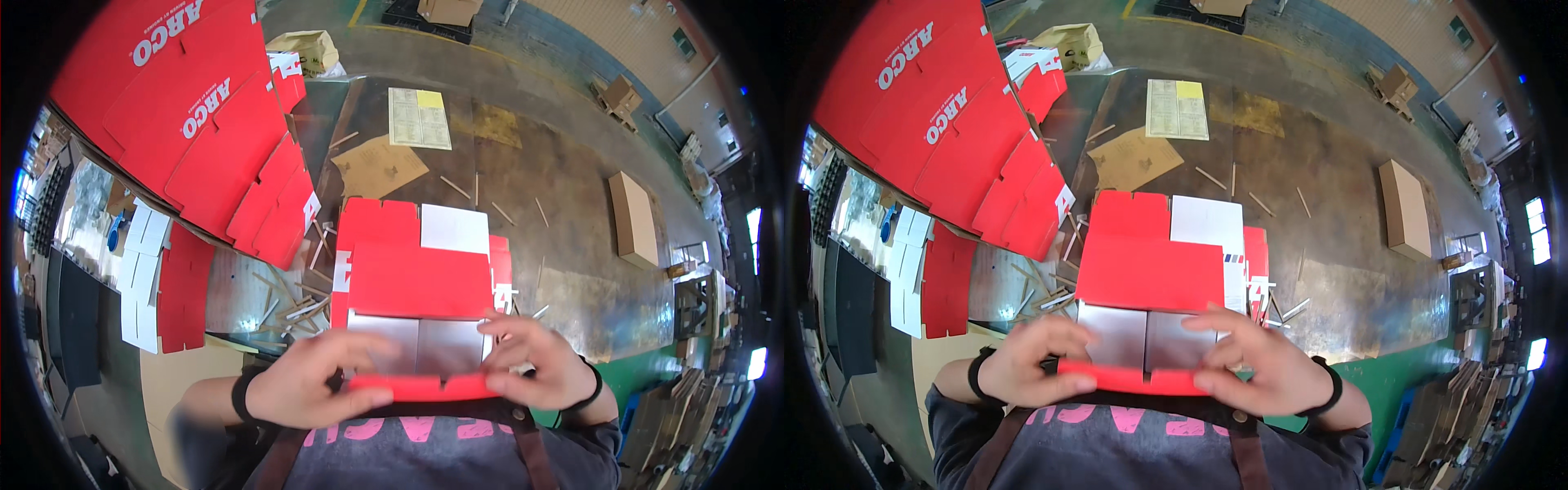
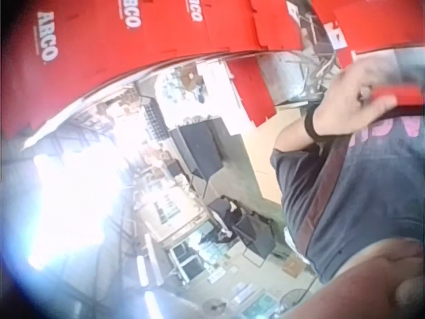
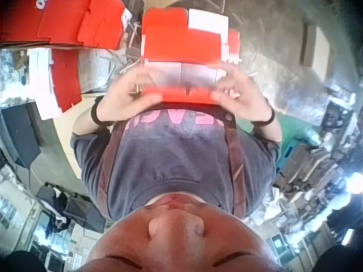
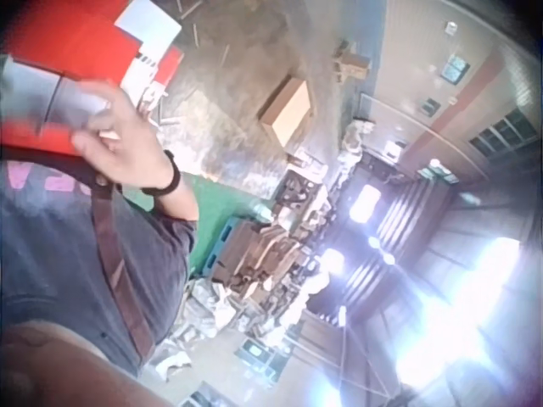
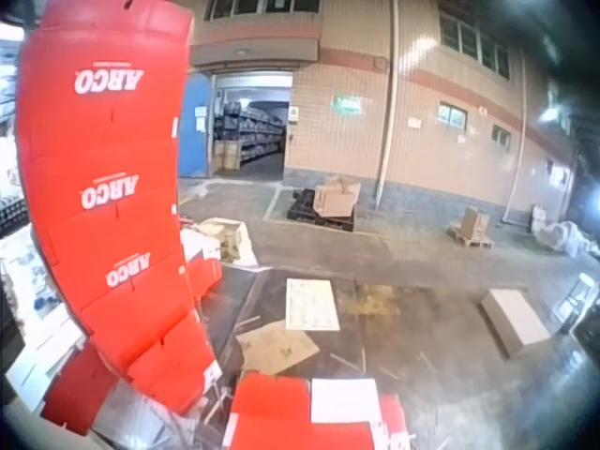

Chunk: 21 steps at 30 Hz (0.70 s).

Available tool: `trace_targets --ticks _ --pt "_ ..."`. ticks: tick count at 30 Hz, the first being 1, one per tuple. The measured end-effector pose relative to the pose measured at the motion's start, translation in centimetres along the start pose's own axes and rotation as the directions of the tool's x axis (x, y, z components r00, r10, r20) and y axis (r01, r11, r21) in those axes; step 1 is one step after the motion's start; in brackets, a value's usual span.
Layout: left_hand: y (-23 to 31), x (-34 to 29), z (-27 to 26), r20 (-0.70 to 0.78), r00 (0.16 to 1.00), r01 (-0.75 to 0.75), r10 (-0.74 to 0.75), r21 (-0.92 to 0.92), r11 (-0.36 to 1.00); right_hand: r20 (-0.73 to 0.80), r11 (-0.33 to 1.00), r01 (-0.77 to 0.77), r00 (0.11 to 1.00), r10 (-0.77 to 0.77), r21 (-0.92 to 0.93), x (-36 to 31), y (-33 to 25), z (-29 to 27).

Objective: Folding flat cardboard pieces into boxes and stacking them.

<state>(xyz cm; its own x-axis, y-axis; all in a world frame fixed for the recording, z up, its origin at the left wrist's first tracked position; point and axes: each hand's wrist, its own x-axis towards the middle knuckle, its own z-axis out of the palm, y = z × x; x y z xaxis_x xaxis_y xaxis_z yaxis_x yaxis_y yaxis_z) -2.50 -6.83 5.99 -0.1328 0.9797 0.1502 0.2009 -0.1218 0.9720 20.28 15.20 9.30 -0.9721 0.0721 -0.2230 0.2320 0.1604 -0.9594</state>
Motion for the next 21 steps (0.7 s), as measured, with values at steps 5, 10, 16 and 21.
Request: trace_targets --ticks 5,10,16,21 --pt "-0.8 1.4 -1.2 0.093 0.97 -0.223 0.224 0.704 0.675 -0.185 0.917 0.174 0.95 -0.252 -0.36 0.8 3.5 -0.5" --pt "-3.2 0.6 -0.5 0.034 0.982 -0.154 0.185 0.713 0.684 -0.179 0.736 0.094 0.942 -0.283 -0.671 0.3 3.8 0.2" --pt "-7.9 2.1 0.9 -0.393 0.914 0.05 0.099 0.353 0.934 -0.681 0.998 0.043 0.729 -0.069 -0.055 2.4 12.6 2.0" --pt "-10.3 3.0 0.8 -0.269 0.857 0.309 -0.439 -0.414 0.856 -0.418 0.853 -0.157 0.818 0.395 0.498 3.4 11.8 1.9"
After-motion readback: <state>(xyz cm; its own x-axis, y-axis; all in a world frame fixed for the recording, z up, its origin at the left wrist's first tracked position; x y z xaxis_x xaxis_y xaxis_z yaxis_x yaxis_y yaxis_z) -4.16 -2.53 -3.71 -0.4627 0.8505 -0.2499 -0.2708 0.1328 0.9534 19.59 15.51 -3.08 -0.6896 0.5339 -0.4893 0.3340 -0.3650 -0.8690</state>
